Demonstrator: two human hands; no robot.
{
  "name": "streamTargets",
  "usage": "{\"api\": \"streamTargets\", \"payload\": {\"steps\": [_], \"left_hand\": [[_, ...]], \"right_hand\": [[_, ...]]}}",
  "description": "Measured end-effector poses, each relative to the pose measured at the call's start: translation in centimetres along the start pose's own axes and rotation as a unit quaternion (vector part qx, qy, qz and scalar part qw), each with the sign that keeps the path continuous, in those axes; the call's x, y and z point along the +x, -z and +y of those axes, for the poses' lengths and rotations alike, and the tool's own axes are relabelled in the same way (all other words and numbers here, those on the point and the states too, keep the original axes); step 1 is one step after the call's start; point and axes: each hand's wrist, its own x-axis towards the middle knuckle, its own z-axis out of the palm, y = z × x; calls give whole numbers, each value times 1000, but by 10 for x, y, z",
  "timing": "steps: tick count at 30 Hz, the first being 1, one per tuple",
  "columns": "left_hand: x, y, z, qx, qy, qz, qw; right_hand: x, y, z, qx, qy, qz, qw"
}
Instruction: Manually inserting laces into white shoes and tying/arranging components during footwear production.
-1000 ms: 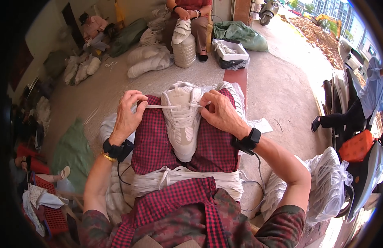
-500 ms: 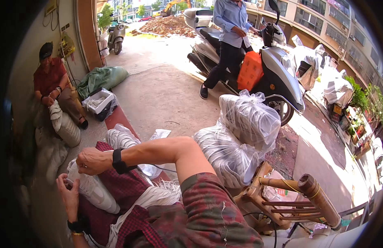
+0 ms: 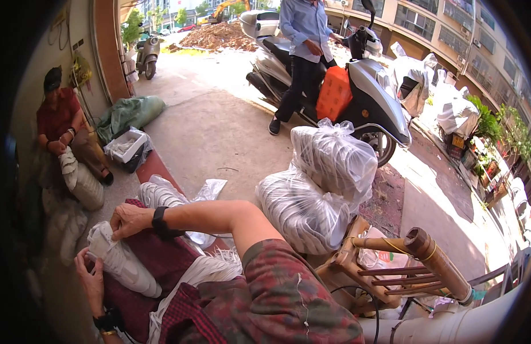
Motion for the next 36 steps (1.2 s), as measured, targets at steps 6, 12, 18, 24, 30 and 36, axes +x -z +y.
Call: {"api": "streamTargets", "payload": {"steps": [6, 12, 18, 24, 30, 36], "left_hand": [[-26, 14, 3, -40, 6, 3, 999], [-20, 8, 19, 6, -92, 43, 995], [-22, 13, 5, -14, -135, 50, 989], [-15, 23, -14, 161, -237, 21, 958], [-34, 51, -30, 231, -224, 17, 947], [-65, 144, -77, 297, -157, 72, 939]], "right_hand": [[7, 11, -11, 28, -69, -81, 994], [-5, 48, -40, -132, -86, -101, 982], [6, 19, -39, -226, 109, -105, 962], [10, 7, -48, -232, 123, -144, 954], [9, 58, -27, -326, 131, -178, 919], [-44, 159, -25, -375, 35, -163, 912]]}}
